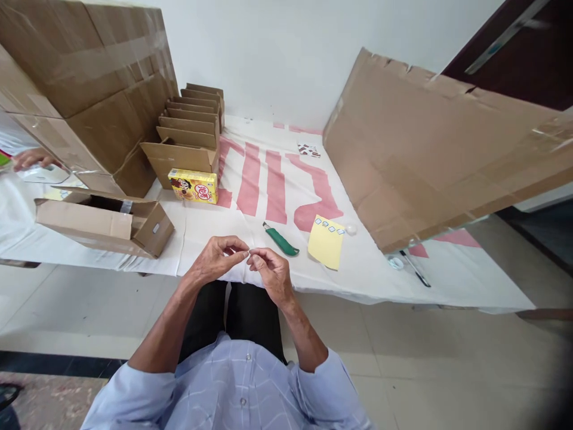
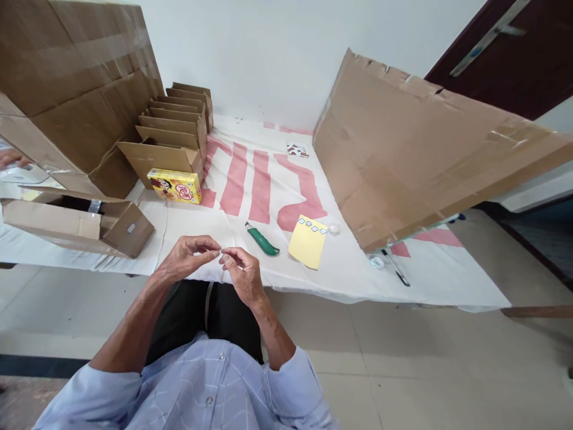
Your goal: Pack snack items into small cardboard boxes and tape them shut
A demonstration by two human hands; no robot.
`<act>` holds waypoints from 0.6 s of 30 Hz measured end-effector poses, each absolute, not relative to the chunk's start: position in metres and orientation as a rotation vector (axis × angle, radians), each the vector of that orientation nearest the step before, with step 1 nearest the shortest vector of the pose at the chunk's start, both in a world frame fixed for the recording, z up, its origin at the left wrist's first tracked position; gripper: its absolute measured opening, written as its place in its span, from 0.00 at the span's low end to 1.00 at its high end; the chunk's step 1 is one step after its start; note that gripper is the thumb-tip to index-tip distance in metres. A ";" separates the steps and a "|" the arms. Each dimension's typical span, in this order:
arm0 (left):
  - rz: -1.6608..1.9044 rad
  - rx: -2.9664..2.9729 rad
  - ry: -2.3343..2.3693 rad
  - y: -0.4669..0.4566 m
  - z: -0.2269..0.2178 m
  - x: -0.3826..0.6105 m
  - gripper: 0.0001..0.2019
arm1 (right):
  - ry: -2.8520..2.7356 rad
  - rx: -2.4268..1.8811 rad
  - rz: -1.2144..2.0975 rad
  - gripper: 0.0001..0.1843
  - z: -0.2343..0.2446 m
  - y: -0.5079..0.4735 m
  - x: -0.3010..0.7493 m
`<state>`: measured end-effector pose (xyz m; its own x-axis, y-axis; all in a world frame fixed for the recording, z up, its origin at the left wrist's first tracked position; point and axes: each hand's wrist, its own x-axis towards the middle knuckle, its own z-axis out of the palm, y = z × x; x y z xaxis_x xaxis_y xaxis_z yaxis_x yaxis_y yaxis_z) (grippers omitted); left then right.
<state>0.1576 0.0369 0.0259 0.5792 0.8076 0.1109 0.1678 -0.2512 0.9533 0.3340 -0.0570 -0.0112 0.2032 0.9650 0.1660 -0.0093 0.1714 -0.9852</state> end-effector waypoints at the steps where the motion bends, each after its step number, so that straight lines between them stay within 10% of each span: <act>1: 0.742 1.746 0.803 0.036 0.025 0.159 0.12 | -1.117 -1.165 0.939 0.15 -0.011 -0.057 0.335; 18: 0.730 1.728 0.823 0.017 0.021 0.169 0.13 | -0.986 -1.195 0.938 0.24 -0.013 -0.063 0.348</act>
<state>0.1688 0.0174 0.0208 0.5790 0.8113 0.0815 0.1784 -0.2236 0.9582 0.3480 -0.0626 -0.0130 0.3014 0.9477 0.1055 -0.0583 0.1287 -0.9900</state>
